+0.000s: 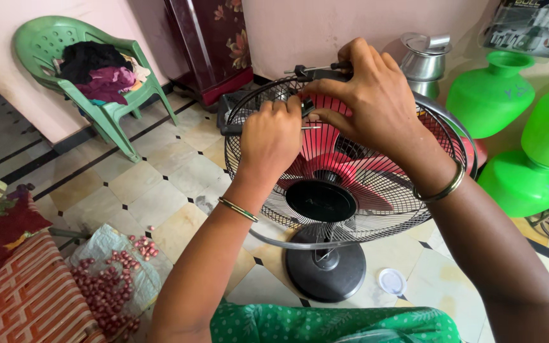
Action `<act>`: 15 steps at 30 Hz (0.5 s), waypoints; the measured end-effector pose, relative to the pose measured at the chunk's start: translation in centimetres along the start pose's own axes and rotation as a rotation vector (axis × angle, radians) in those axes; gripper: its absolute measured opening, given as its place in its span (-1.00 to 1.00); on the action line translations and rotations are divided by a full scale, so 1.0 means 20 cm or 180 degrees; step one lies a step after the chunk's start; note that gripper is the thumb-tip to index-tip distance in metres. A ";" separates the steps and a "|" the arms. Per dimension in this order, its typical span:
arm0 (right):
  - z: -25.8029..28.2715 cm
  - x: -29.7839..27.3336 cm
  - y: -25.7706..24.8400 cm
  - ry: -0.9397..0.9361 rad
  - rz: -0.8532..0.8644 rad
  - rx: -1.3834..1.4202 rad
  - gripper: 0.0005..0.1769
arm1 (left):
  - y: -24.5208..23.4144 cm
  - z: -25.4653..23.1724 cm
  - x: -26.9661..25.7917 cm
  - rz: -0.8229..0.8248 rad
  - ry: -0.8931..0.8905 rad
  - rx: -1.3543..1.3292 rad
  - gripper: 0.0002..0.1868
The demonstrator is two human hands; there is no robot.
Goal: The person uses a small metal tool to loosen and remove the fastening nut on the front grill of a standing fan. They then detach the front grill from the fan body.
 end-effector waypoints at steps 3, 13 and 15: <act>0.00 0.00 -0.01 -0.0010 -0.0027 -0.0001 -0.55 | -0.01 0.01 0.02 0.0133 0.0115 0.0005 -0.94; 0.02 0.02 0.01 -0.0052 -0.0120 -0.0023 -0.60 | -0.07 0.07 0.04 0.0584 0.0237 -0.0497 -0.71; 0.03 0.02 0.01 -0.0047 -0.0154 -0.0051 -0.61 | -0.11 0.08 0.04 0.0515 0.0232 -0.0673 -0.70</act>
Point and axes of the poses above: each hand's wrist, its own x-axis towards the middle knuckle, its own y-axis out of the palm, z = x × y, the point moved 3 cm from there along x, towards the middle knuckle, and after that the axes turned 13 degrees about z, right-handed, at the moved point
